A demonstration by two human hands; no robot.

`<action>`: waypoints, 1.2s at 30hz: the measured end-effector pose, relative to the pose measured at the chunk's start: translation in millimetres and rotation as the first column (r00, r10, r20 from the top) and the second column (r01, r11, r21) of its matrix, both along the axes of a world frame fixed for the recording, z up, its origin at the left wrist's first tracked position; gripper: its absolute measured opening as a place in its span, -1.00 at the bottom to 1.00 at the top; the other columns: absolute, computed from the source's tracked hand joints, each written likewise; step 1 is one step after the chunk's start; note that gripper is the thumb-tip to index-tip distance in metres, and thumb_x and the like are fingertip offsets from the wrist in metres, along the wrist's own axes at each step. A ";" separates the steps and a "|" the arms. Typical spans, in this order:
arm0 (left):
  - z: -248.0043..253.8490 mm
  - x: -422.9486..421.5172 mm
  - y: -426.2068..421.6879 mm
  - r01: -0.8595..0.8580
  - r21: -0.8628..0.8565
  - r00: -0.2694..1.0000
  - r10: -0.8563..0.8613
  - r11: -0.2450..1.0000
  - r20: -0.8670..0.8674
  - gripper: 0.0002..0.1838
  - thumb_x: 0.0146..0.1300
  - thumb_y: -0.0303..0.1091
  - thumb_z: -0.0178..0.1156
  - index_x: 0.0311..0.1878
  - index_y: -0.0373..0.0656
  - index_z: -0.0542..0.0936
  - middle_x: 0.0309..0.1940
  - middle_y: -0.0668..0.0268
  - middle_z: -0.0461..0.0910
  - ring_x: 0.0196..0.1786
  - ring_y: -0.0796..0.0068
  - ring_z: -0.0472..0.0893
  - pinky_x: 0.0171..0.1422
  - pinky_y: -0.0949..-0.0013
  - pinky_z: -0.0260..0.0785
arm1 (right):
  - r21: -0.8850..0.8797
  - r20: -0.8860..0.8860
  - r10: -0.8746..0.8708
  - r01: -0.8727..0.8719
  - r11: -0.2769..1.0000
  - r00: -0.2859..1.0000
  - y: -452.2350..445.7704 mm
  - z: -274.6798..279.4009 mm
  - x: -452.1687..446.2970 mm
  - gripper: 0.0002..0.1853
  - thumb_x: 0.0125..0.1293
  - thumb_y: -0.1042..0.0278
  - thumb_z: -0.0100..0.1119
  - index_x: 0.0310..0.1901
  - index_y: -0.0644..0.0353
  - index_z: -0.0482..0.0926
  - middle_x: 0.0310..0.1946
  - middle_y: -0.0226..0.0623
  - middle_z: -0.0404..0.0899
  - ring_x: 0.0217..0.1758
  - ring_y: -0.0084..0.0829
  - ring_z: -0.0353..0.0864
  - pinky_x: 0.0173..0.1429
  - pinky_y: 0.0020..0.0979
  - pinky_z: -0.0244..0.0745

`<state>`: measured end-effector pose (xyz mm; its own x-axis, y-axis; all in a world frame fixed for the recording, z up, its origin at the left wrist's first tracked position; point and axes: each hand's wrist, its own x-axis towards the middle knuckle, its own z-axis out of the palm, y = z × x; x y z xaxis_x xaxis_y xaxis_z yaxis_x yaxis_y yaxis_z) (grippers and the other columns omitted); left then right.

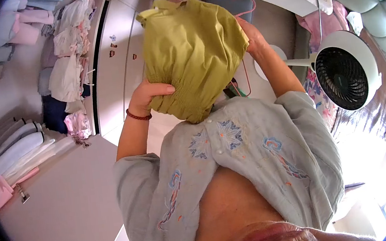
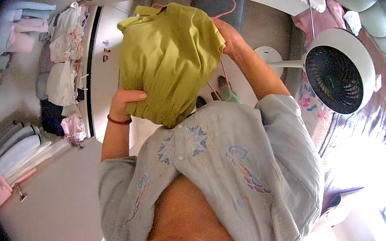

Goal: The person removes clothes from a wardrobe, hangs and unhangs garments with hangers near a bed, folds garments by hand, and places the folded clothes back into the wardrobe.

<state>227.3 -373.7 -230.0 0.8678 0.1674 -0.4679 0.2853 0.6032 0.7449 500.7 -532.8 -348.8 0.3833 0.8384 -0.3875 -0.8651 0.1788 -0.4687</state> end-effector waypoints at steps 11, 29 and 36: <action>-1.9 5.3 8.4 0.397 -0.139 0.918 -0.393 0.907 0.053 -0.30 -0.11 -0.58 0.23 0.23 -0.33 0.33 0.16 0.11 0.44 0.20 0.19 0.43 0.31 0.19 0.21 | -0.118 0.206 -0.049 0.074 0.990 0.977 -33.4 15.4 7.1 -0.66 0.42 0.22 -0.10 0.04 0.29 0.46 -0.06 -0.26 0.57 -0.03 -0.42 0.58 0.06 -0.39 0.52; 51.4 93.3 2.6 0.787 0.575 0.458 -0.836 0.222 -0.303 -0.45 0.05 -0.33 0.15 0.17 -0.24 0.38 -0.04 0.11 0.55 0.01 0.28 0.51 0.13 0.33 0.32 | -0.072 0.141 0.046 -0.036 0.997 0.989 -71.7 -8.5 -6.3 -0.61 0.42 0.25 -0.11 0.14 0.37 0.38 0.09 -0.13 0.47 0.07 -0.32 0.52 0.22 -0.32 0.41; -0.3 110.6 -4.3 0.689 0.462 0.707 -0.659 0.559 -0.256 -0.40 -0.03 -0.36 0.22 0.16 -0.25 0.39 -0.08 0.19 0.56 -0.05 0.36 0.53 0.09 0.35 0.34 | 0.094 0.040 -0.042 0.038 0.995 0.998 -77.0 -2.9 -22.5 -0.52 0.40 0.17 -0.08 0.19 0.38 0.30 0.14 -0.11 0.42 0.16 -0.30 0.45 0.29 -0.29 0.34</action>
